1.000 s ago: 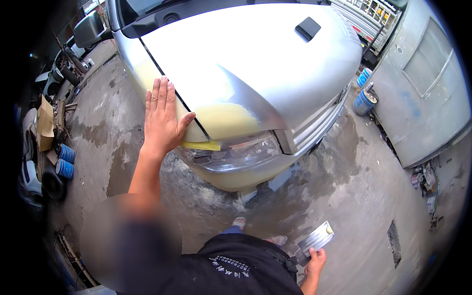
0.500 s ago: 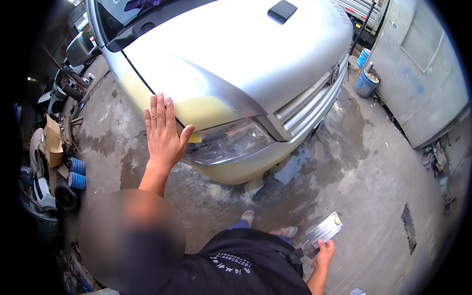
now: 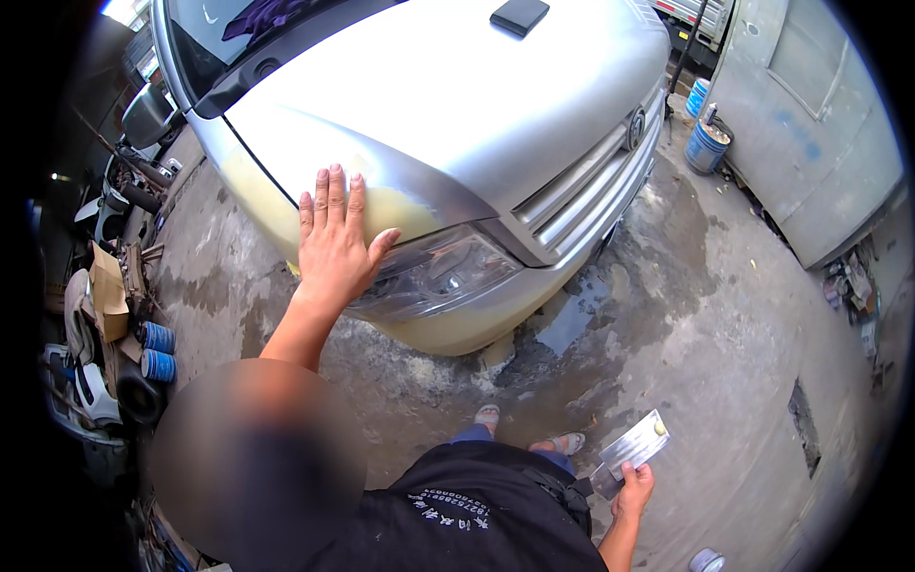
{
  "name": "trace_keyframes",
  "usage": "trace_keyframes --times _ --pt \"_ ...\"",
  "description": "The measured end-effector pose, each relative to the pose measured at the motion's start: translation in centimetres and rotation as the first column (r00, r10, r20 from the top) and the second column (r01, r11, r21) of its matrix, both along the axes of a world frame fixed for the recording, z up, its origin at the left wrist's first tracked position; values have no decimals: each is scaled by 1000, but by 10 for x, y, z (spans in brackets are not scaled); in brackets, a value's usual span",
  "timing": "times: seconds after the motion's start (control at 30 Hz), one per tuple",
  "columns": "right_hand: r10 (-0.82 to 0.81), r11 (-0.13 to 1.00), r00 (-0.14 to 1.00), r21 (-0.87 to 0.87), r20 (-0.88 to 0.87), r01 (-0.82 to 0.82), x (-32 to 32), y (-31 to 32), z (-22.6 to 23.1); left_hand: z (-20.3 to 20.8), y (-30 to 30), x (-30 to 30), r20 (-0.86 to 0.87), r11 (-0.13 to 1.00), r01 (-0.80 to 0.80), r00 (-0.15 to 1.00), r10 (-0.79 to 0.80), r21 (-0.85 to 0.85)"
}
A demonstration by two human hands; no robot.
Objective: The person sands the front fender and bumper area of a silver car using a sanding block. They move from the upper fender down to the wheel arch and then to the front bumper, smoothing the surface and occasionally wiping it with their hand to check the finish.
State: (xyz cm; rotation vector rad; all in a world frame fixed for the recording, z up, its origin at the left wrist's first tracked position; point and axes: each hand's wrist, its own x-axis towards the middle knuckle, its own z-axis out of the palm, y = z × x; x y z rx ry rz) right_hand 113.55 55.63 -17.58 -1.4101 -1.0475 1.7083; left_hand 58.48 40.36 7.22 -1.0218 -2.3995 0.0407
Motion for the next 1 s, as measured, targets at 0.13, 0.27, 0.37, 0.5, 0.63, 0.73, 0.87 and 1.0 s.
trace_keyframes --times 0.13,0.27,0.37,0.5,0.63,0.73,0.87,1.0 --pt "-1 1000 1000 1 8 1 4 0 -2 1 -1 0 8 1000 -9 1000 9 -14" --pt "-6 1000 1000 -2 8 6 6 -1 -5 2 -3 -1 -3 1000 -11 1000 11 -19" --pt "-2 1000 1000 -5 17 2 8 -2 -8 0 -5 -1 -7 1000 -4 1000 4 -15" --pt "-18 1000 1000 12 23 17 6 -3 -9 -5 -7 1 -14 999 -26 1000 25 -19" --pt "-11 1000 999 1 34 11 5 -4 -8 -10 -4 6 -22 999 0 1000 0 33" --pt "-10 1000 1000 -7 29 11 2 -2 -2 -17 1 5 -19 999 34 999 -34 38" --pt "5 1000 1000 -18 15 -5 -7 -3 9 -19 7 1 -40 996 82 996 -83 -42" --pt "14 1000 1000 1 26 -14 2 0 -6 -19 25 -6 -23 988 136 990 -138 -78"
